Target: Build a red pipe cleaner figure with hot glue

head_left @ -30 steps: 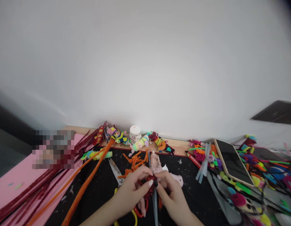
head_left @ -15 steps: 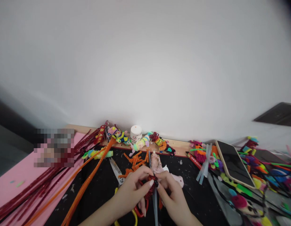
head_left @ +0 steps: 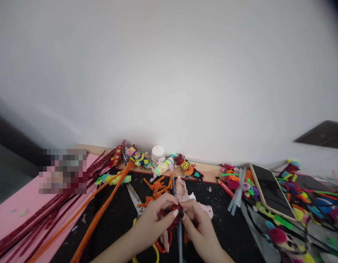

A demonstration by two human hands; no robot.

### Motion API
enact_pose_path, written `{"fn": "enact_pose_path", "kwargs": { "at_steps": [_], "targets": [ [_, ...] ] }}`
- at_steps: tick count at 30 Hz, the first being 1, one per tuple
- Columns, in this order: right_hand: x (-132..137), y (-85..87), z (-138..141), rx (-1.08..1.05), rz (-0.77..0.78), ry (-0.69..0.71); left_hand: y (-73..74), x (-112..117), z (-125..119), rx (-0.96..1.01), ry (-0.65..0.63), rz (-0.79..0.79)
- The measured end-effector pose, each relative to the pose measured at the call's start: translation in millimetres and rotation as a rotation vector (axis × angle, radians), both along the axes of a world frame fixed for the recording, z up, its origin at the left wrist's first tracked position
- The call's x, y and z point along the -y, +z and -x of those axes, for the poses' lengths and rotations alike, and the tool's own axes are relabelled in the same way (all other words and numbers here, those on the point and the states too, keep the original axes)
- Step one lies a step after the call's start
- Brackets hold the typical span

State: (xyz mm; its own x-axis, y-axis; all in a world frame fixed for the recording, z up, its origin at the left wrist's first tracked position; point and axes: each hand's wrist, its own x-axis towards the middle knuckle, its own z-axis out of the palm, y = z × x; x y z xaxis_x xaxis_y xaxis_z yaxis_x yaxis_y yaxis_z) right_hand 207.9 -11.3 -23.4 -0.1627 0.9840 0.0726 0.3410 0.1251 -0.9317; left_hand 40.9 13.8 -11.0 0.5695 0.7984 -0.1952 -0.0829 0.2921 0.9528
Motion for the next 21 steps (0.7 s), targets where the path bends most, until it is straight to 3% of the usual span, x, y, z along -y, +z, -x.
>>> {"fn": "enact_pose_path", "kwargs": {
  "at_steps": [21],
  "targets": [
    [-0.8, -0.9, -0.2, 0.033, -0.030, 0.002, 1.0, -0.1, 0.6, 0.001, -0.015, -0.007]
  ]
}}
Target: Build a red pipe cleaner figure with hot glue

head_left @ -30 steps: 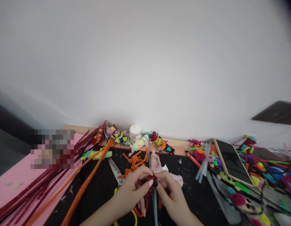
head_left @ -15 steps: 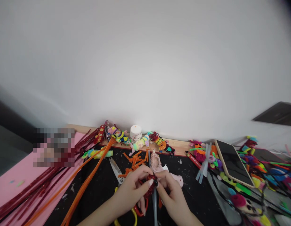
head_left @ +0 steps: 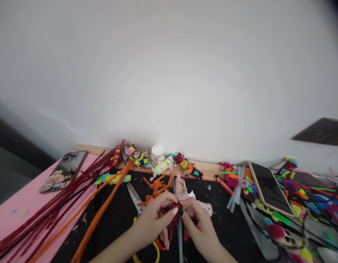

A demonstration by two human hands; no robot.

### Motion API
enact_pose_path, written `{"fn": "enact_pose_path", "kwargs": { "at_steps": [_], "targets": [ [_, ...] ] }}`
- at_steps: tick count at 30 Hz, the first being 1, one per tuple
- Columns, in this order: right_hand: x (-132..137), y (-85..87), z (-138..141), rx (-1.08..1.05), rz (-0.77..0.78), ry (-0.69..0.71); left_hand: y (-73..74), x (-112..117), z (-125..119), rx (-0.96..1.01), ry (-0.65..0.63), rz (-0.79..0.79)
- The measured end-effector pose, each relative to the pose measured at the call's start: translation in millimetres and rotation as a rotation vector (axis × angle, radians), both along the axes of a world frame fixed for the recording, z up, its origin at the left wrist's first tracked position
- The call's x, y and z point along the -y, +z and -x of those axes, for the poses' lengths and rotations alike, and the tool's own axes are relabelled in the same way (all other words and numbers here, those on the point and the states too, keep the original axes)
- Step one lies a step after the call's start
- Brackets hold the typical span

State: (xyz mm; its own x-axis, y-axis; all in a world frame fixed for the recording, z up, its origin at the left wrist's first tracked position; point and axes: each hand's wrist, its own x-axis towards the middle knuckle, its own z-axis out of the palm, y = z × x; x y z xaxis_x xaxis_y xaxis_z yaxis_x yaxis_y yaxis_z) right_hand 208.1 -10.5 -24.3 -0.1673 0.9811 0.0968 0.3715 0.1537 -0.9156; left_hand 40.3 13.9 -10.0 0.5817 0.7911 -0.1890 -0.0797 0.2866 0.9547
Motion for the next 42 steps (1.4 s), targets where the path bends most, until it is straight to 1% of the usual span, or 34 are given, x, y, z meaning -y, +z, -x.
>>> {"fn": "enact_pose_path", "kwargs": {
  "at_steps": [5, 11, 19, 31, 36, 42],
  "targets": [
    [0.2, -0.5, -0.5, 0.020, 0.003, 0.006, -0.5, 0.1, 0.0, -0.008, 0.012, 0.000],
    [1.0, -0.2, -0.8, 0.043, -0.029, 0.003, -0.6, -0.5, 0.0, -0.008, 0.000, 0.008],
    [1.5, -2.4, 0.2, 0.030, -0.020, -0.001, 0.3, -1.5, -0.3, -0.002, 0.001, 0.014],
    [0.4, -1.0, 0.0, 0.043, -0.036, -0.012, 1.1, -2.0, -0.8, 0.017, 0.003, 0.021],
    [0.8, -1.1, 0.5, 0.038, -0.020, -0.004, 0.3, -1.2, -0.4, 0.006, 0.002, 0.020],
    [0.9, 2.5, 1.1, 0.056, -0.045, -0.027, 2.2, -0.4, 0.1, -0.007, 0.006, 0.017]
  ]
}}
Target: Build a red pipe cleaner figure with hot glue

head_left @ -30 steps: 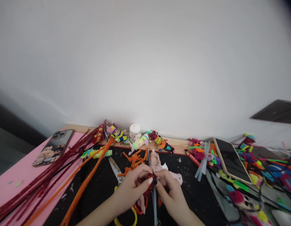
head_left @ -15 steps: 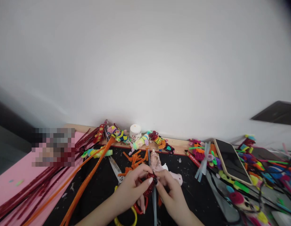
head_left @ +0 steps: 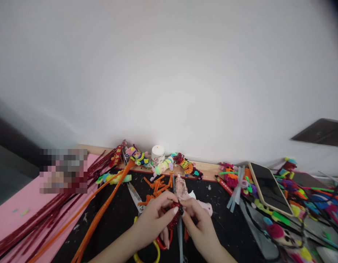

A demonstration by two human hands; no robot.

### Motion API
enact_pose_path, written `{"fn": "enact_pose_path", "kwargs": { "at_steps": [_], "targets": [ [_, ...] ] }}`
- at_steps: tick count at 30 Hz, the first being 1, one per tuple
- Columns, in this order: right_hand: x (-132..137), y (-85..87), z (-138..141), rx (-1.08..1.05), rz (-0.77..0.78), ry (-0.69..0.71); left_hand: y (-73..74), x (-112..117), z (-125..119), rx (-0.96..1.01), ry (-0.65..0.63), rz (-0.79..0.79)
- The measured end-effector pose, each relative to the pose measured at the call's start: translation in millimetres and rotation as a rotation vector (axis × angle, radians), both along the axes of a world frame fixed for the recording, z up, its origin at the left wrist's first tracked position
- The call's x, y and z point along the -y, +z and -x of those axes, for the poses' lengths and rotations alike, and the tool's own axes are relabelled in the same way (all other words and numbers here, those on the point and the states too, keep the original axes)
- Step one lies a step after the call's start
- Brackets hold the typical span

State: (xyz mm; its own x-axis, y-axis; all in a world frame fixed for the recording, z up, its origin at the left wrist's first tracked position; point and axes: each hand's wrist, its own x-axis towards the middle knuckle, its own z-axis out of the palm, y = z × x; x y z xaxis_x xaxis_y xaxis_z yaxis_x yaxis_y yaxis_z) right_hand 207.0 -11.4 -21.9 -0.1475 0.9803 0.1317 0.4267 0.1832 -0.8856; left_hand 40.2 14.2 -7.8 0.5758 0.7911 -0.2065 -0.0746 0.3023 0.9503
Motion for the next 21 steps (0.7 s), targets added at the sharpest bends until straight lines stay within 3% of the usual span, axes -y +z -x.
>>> {"fn": "enact_pose_path", "kwargs": {
  "at_steps": [21],
  "targets": [
    [-0.4, 2.7, 1.8, 0.013, -0.008, -0.007, 1.7, 0.4, -0.1, -0.007, 0.000, -0.015]
  ]
}}
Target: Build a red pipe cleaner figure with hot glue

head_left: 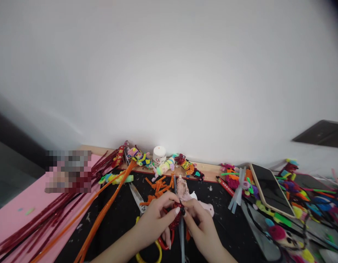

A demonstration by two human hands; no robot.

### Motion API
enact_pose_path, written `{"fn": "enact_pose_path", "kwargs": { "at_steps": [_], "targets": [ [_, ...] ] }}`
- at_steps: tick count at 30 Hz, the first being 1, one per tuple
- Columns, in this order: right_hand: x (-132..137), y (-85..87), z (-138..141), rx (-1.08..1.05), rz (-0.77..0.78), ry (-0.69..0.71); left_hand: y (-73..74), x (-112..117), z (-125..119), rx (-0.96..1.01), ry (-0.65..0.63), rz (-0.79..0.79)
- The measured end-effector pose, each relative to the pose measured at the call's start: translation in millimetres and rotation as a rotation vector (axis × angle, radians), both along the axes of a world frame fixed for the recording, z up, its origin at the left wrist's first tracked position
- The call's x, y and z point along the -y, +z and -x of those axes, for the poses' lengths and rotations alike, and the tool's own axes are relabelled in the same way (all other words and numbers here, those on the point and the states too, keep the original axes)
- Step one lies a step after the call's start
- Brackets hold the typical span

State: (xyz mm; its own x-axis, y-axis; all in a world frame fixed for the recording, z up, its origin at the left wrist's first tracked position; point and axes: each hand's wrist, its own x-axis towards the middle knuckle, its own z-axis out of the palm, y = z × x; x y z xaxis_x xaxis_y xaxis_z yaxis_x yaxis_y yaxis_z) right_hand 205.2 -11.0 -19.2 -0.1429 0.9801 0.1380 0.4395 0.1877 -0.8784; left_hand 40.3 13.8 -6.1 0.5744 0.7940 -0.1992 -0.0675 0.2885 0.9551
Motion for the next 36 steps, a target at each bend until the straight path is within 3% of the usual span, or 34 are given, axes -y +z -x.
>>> {"fn": "enact_pose_path", "kwargs": {
  "at_steps": [36],
  "targets": [
    [0.0, -1.9, -1.2, -0.042, 0.021, 0.010, -2.2, -0.7, -0.3, -0.012, 0.002, 0.015]
  ]
}}
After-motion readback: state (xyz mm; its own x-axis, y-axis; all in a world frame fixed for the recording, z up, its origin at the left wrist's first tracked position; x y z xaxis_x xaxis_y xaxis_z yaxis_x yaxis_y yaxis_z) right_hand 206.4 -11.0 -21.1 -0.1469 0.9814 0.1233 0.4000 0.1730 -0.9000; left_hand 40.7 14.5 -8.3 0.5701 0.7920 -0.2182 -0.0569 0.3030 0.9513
